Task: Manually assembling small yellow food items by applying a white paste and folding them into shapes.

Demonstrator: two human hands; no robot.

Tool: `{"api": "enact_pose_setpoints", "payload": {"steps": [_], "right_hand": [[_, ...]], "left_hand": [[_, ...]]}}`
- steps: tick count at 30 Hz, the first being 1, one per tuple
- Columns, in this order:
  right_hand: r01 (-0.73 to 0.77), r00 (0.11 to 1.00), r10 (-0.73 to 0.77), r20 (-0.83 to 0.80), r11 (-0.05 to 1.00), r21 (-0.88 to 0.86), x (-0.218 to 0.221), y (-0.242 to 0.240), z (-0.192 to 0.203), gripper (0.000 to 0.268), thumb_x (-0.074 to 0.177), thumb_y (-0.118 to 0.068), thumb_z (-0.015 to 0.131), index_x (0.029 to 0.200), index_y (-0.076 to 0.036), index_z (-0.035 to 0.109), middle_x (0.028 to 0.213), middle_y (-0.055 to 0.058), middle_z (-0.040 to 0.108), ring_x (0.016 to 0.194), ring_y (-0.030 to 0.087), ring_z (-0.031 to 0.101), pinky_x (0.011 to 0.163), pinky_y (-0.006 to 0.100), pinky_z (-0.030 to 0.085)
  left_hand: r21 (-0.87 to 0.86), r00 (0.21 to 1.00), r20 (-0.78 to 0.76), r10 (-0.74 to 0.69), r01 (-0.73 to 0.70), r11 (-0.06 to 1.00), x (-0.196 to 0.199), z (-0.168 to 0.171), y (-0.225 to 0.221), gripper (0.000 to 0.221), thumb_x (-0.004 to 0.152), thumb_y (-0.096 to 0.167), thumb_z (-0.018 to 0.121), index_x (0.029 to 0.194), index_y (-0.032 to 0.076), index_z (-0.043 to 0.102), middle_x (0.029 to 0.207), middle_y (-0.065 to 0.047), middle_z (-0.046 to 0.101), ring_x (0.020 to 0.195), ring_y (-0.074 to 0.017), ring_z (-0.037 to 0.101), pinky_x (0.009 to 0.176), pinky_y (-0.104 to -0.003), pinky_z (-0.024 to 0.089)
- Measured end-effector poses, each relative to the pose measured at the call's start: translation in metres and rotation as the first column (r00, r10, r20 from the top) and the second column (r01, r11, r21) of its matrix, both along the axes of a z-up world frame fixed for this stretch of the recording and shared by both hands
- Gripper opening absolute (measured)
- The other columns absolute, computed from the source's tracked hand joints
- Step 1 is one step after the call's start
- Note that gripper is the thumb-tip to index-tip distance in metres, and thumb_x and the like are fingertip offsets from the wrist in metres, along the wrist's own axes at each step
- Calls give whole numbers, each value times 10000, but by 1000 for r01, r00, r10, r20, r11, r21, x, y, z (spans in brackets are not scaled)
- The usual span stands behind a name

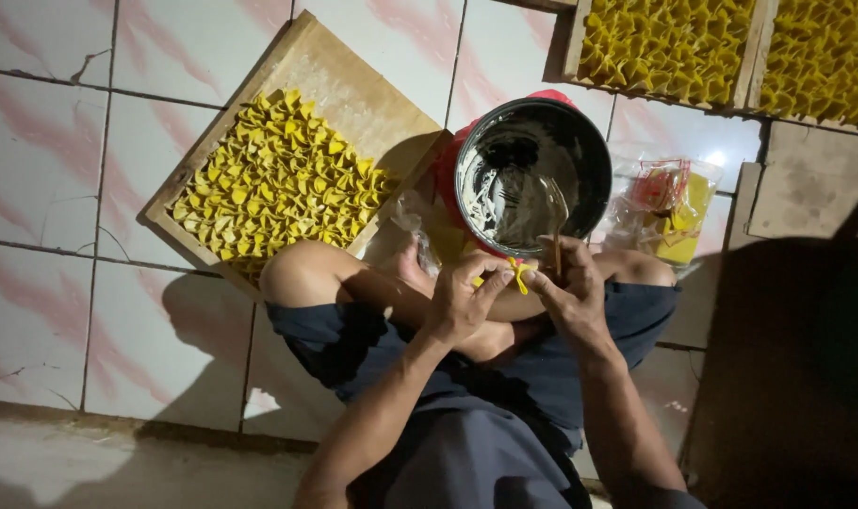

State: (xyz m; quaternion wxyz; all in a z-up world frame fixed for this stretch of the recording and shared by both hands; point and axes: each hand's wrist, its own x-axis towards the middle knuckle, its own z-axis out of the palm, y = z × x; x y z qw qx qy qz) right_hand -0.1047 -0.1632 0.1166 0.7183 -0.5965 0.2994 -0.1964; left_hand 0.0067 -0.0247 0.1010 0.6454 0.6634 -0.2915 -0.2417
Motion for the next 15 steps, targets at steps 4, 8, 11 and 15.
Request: {"api": "enact_pose_setpoints", "payload": {"steps": [4, 8, 11, 15], "right_hand": [[-12, 1000, 11, 11, 998, 54, 4, -2, 11, 518, 828, 48, 795, 1292, 9, 567, 834, 114, 651, 640, 72, 585, 551, 178, 476], [-76, 995, 76, -59, 997, 2, -6, -14, 0, 627, 791, 49, 819, 1351, -2, 541, 849, 162, 705, 696, 125, 678, 631, 221, 559], [-104, 990, 100, -99, 994, -38, -9, -17, -8, 645, 775, 36, 837, 1349, 3, 544, 855, 178, 725, 706, 133, 680, 652, 238, 569], [-95, 993, 93, -75, 995, -26, 5, -5, 15, 567, 838, 5, 794, 1358, 3, 568, 872, 160, 713, 744, 131, 680, 676, 258, 584]], "left_hand": [[45, 997, 73, -6, 2, 999, -2, 1, 1, 271, 893, 129, 763, 1164, 126, 755, 986, -115, 753, 975, -291, 732, 885, -404, 573], [-5, 914, 398, -74, 83, 997, -4, -5, 2, 515, 893, 28, 715, 1366, 219, 648, 1209, -104, 690, 1023, -309, 716, 896, -418, 606], [-28, 858, 506, -85, 115, 993, -3, -8, 2, 487, 883, -22, 690, 1286, 252, 687, 1195, -50, 664, 999, -286, 716, 881, -391, 624], [-12, 950, 299, -84, 92, 996, 7, -11, 8, 268, 889, 42, 719, 1053, 249, 760, 1064, -2, 669, 930, -291, 725, 816, -386, 633]]}}
